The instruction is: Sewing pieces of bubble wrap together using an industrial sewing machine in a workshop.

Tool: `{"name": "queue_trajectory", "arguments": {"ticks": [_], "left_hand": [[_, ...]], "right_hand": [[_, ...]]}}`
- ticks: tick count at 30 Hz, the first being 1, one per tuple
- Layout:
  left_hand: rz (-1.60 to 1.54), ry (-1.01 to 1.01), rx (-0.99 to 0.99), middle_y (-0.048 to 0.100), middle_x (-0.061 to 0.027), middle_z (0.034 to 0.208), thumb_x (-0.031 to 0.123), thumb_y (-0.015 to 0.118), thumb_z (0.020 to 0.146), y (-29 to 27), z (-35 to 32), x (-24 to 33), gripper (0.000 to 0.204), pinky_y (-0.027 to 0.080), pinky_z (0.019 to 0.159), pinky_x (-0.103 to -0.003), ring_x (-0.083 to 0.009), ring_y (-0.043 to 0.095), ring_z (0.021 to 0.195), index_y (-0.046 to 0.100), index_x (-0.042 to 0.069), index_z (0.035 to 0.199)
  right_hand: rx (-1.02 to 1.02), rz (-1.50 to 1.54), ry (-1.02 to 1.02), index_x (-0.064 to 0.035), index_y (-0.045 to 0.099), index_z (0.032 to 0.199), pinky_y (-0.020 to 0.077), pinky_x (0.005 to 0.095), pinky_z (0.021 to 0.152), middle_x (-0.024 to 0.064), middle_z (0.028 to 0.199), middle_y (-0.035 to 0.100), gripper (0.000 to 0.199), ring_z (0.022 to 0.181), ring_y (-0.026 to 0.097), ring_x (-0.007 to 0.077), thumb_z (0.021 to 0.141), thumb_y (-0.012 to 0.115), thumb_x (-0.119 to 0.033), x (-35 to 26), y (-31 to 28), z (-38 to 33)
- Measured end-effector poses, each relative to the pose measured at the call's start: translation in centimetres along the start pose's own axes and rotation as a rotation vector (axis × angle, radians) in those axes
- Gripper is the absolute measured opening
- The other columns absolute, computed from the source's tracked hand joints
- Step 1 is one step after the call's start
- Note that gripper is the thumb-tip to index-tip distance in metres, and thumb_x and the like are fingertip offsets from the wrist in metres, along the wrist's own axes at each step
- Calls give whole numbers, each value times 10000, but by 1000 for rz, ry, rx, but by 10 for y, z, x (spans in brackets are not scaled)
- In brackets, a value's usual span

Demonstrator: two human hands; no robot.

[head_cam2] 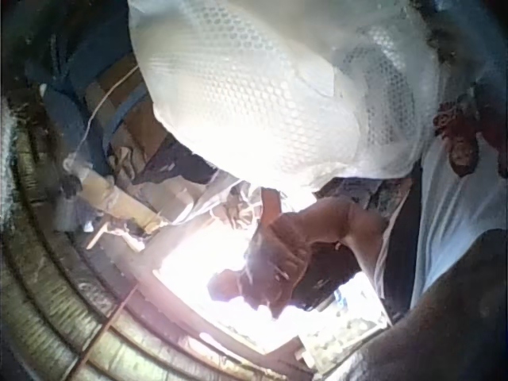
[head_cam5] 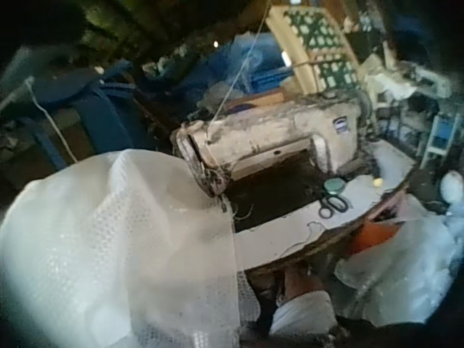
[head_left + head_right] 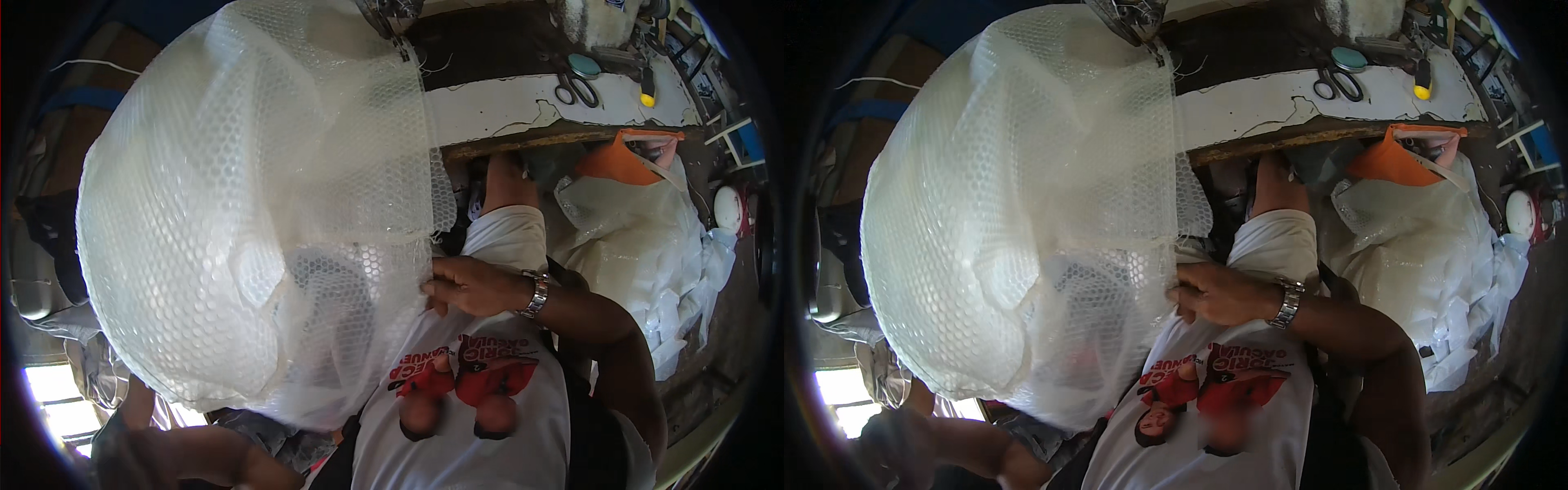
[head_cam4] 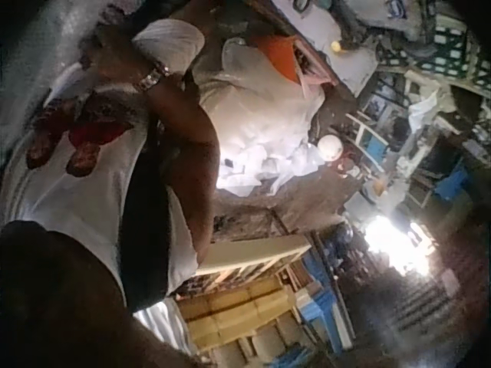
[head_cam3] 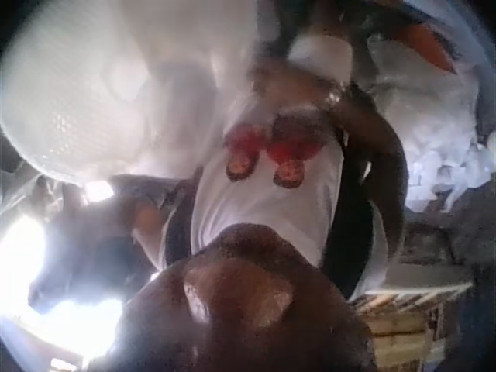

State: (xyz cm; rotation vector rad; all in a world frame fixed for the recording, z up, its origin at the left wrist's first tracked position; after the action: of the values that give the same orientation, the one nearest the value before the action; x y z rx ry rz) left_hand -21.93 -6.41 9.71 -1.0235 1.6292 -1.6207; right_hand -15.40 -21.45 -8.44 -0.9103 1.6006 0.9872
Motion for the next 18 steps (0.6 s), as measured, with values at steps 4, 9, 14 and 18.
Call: {"name": "queue_trajectory", "arguments": {"ticks": [4, 9, 14, 18], "left_hand": [[148, 35, -171, 505, -226, 1556, 410, 556, 1071, -28, 28, -8, 587, 320, 1210, -558, -415, 422, 1475, 549, -22, 1468], [428, -473, -287, 439, -196, 1630, 421, 600, 1060, -4, 49, -144, 645, 233, 1271, -563, -427, 316, 1552, 477, 5, 1537], [372, -366, -183, 511, -210, 1568, 385, 594, 1067, 18, 46, -243, 590, 326, 1240, -511, -395, 420, 1499, 521, -9, 1501], [350, -502, -221, 571, -192, 1514, 286, 652, 1042, 16, 64, -225, 498, 416, 1180, -495, -393, 512, 1424, 580, -16, 1431]], "right_hand": [[172, -178, 150, -7, 624, 1093, 541, 328, 809, 54, 890, 699, 225, 863, 668, 122, 1088, 541, -216, 28, -25, -19], [76, -164, 12, -3, 639, 1121, 539, 345, 774, 61, 895, 707, 229, 862, 692, 155, 1076, 563, -215, 14, -29, -29], [48, -383, -2, -15, 654, 1143, 548, 376, 770, 131, 915, 721, 261, 879, 721, 230, 1056, 607, -257, 29, -33, -15], [566, -653, 102, -39, 579, 1343, 563, 406, 842, 186, 1067, 727, 495, 945, 724, 329, 968, 731, -325, 64, -101, -18]]}}
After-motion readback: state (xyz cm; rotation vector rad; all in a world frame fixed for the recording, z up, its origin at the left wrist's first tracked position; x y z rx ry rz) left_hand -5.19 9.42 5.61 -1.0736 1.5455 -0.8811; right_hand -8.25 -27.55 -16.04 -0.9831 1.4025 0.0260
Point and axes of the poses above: each hand's wrist, its own z-axis towards the middle knuckle, its own y-axis out of the palm, x = y × z, the point moved 7 cm from there along z, towards the middle knuckle
